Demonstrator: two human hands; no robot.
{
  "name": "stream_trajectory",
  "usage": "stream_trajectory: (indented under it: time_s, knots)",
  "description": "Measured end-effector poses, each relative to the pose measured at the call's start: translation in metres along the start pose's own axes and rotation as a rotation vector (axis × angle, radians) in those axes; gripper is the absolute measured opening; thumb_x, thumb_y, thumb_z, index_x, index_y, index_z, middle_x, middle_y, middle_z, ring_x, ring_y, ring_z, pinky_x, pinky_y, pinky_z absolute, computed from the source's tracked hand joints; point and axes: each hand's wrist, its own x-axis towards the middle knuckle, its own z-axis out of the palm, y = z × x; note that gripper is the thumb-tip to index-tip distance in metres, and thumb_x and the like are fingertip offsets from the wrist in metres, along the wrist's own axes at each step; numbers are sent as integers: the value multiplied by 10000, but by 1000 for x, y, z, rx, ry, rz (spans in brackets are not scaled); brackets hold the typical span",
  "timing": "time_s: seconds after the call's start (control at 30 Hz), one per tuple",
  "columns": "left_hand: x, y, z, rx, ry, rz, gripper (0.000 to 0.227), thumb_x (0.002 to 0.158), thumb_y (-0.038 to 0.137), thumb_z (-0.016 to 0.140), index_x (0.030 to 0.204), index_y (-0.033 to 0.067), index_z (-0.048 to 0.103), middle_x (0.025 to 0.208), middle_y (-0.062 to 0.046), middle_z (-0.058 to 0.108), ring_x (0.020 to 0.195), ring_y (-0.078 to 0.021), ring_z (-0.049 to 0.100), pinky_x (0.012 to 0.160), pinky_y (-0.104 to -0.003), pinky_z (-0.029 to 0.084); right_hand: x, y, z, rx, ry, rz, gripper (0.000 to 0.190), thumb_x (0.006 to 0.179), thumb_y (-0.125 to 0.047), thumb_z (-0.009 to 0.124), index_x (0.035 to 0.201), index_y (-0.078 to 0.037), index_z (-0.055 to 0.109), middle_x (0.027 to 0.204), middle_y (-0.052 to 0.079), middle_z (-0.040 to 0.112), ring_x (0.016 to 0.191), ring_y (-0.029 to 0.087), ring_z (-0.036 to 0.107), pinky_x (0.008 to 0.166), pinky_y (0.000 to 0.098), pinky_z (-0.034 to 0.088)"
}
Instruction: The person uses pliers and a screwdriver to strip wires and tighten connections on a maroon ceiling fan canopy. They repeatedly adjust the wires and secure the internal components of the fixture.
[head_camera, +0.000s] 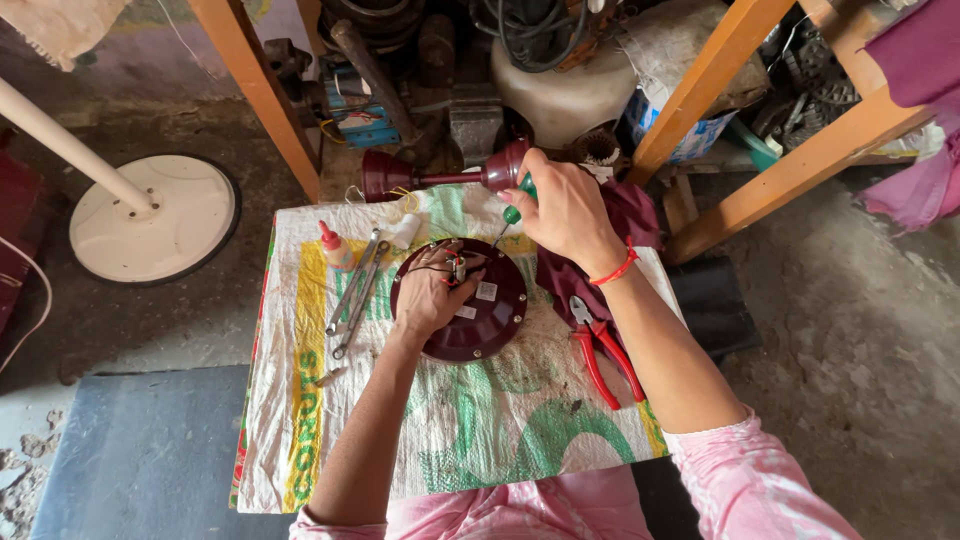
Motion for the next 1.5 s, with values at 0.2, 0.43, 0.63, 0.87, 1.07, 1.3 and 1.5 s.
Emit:
stream_trajectory:
  time_s: [0.2,0.43,0.63,0.87,1.07,1.3,1.5]
  knots:
    - [-1,1,-1,-25,2,20,317,894,370,713,1162,216,785,1307,-143,693,1159,-345,665,973,-438,526,-6,3,-3,-44,-36,-25,312,921,-212,784,988,12,578,705,210,658,710,440,662,634,535,487]
    - [-2,-5,4,17,-17,7,312,891,374,715,1160,235,788,1313,-114,698,1138,-319,673,931,-431,549,-7,2,-3,-45,-63,33,314,910,-217,791,973,12,585,710,218,666,702,429,676,639,517,501]
    - [-2,-7,5,73,18,54,295,904,383,721,1152,243,796,1301,-98,704,1155,-316,672,973,-441,536,-4,1,-5,-35,-79,18,332,918,-239,790,988,17,591,702,216,663,685,420,676,631,509,501]
    - [-3,-5,5,21,-20,-8,318,895,385,705,1171,248,784,1320,-108,687,1161,-316,654,954,-443,529,-6,1,-4,-30,-113,34,282,913,-200,777,984,0,590,678,189,672,701,403,685,649,510,497]
    - [-3,-6,6,27,-5,18,305,910,393,701,1169,252,780,1310,-98,699,1196,-314,648,1011,-447,511,-5,3,-1,-20,-109,14,261,914,-164,762,1004,-11,570,800,187,690,801,406,690,706,508,513]
    - [-2,-7,7,48,-29,-1,314,905,404,694,1169,259,780,1326,-96,685,1216,-315,629,1047,-460,478,5,8,-6,38,-218,-191,316,815,87,667,1070,-1,502,1111,216,556,889,402,674,758,477,543]
    - [0,-4,12,163,31,101,289,922,411,691,1156,274,790,1299,-90,693,1217,-310,632,1063,-483,461,7,20,3,-30,-344,-75,258,808,158,597,1029,49,521,1052,211,619,822,348,698,700,422,580]
